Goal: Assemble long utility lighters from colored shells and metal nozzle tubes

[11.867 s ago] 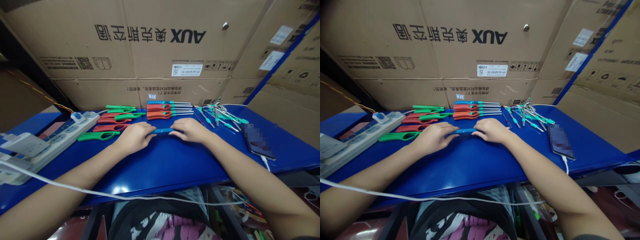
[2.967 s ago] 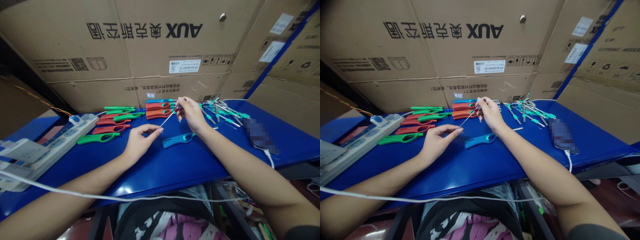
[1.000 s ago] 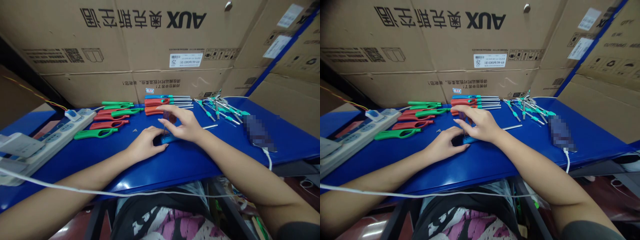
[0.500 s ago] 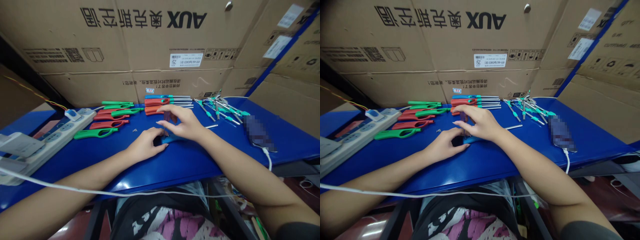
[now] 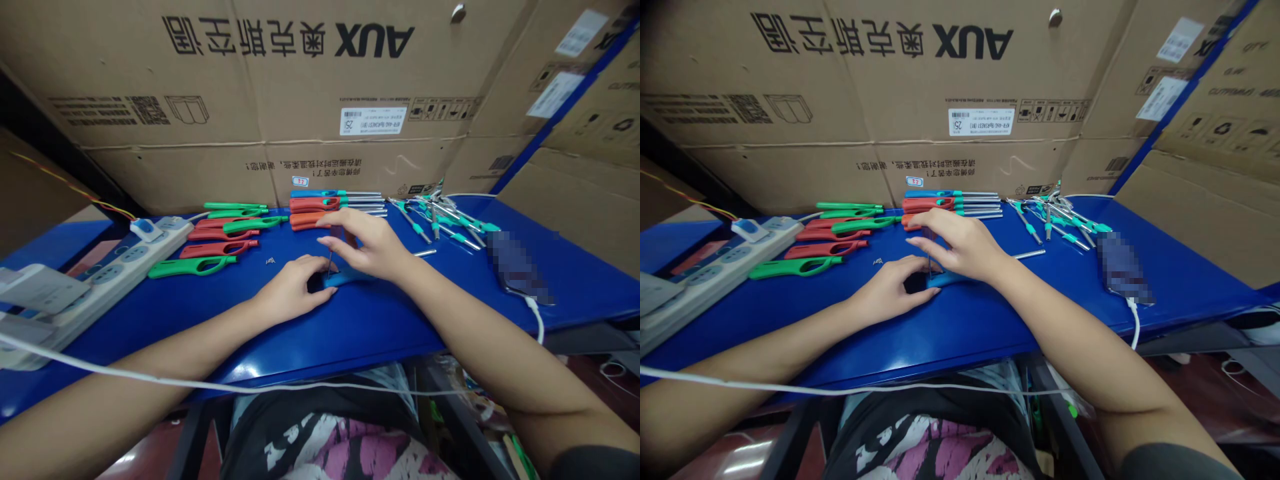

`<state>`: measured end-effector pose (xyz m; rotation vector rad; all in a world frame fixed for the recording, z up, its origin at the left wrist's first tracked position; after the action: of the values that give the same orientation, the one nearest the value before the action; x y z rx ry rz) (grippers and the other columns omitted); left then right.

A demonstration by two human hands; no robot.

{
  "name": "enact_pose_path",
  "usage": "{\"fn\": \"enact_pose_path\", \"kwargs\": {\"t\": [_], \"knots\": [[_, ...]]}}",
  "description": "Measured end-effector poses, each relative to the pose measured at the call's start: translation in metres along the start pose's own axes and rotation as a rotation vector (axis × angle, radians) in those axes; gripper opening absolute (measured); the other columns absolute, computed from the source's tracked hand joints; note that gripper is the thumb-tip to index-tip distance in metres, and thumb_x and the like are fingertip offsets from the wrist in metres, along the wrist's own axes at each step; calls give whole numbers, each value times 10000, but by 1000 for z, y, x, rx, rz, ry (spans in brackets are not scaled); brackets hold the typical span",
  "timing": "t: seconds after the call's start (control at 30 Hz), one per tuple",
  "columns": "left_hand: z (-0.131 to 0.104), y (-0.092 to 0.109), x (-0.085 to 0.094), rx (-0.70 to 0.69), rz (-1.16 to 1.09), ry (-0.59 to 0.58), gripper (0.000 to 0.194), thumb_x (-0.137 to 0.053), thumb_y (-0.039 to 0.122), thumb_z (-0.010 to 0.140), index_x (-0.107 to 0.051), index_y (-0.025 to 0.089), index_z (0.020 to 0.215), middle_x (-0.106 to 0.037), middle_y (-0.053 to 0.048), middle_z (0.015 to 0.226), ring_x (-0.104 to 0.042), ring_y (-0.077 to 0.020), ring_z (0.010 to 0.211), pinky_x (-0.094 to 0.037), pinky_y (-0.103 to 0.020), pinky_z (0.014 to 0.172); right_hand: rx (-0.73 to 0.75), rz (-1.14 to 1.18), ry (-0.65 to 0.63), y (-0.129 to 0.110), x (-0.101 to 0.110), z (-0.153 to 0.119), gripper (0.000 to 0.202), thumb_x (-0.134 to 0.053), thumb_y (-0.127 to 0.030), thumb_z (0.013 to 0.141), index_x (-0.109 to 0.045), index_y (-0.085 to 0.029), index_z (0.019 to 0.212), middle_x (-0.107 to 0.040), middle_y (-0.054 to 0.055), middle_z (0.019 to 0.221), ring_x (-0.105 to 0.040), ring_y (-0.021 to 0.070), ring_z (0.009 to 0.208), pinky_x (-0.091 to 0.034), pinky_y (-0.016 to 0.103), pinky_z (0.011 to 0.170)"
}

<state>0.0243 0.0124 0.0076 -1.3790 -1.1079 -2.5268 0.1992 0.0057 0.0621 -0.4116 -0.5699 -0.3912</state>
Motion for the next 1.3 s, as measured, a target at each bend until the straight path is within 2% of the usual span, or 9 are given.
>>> {"fn": "enact_pose_path", "kwargs": {"t": [0.1,0.3,0.5,0.7,0.87,0.97,1.1,1.2,1.3], "knots": [[0,0,0,8,-2,-8,216,-684,248,841,-642,194,1046,-713,-35,1050,-661,-213,971,-521,-363,904,-44,136,-46,-2,-2,1,289,-440,-237,1015,-616,-180,1237,-714,67,1077,-669,113,791,-543,260,761],[1,1,1,6,5,-11,235,-682,248,842,-640,193,1067,-714,-39,1079,-655,-222,1002,-513,-374,925,38,1,64,-1,2,1,158,-635,-293,927,-688,-163,1000,-740,52,917,-669,131,738,-536,257,734],[1,2,2,6,2,-25,203,-672,250,849,-647,198,1043,-711,-25,1038,-651,-209,967,-512,-361,904,-64,197,-62,2,-2,0,292,-434,-184,1007,-593,-166,1250,-717,63,1055,-678,109,799,-545,243,745],[0,2,2,5,16,-16,230,-680,246,842,-642,202,1064,-711,-32,1072,-649,-218,995,-507,-371,923,-42,20,30,5,1,-1,192,-664,-318,906,-665,-164,1021,-712,26,857,-599,98,613,-506,231,625],[1,3,2,4,1,-23,216,-670,255,849,-640,201,1055,-710,-36,1069,-649,-219,993,-514,-371,918,-104,239,-95,1,-2,1,287,-386,-244,1034,-599,-178,1214,-700,72,1085,-641,89,703,-530,232,664],[1,2,2,5,4,-26,205,-665,262,852,-641,209,1049,-712,-34,1062,-651,-223,990,-516,-380,917,-148,266,-42,3,-2,1,238,-485,-272,1001,-626,-156,1155,-705,66,1023,-619,82,644,-504,220,598],[0,1,1,-2,12,-22,227,-670,262,853,-642,205,1070,-712,-35,1080,-650,-222,1011,-510,-375,932,-29,24,35,2,6,2,179,-680,-322,894,-673,-149,945,-713,45,866,-604,111,651,-497,250,640],[0,1,2,-1,9,-18,238,-675,264,853,-643,203,1081,-713,-33,1087,-648,-218,1016,-505,-369,936,33,46,-36,-1,9,5,182,-560,-295,969,-681,-160,978,-723,71,939,-651,155,837,-523,294,783],[0,2,2,1,13,-24,220,-675,259,851,-647,203,1062,-714,-29,1069,-645,-217,996,-506,-365,914,-34,202,-135,-2,6,5,303,-391,-245,1029,-658,-173,1155,-709,84,1081,-653,135,865,-537,289,794]]}}
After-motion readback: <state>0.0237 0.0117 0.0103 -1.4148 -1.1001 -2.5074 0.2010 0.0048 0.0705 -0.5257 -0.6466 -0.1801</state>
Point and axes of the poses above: each hand's wrist, its own z-axis towards the middle knuckle, its own x-axis out of the back of the hand, y = z × x, the point moved 2 cm from there along z, towards the middle knuckle
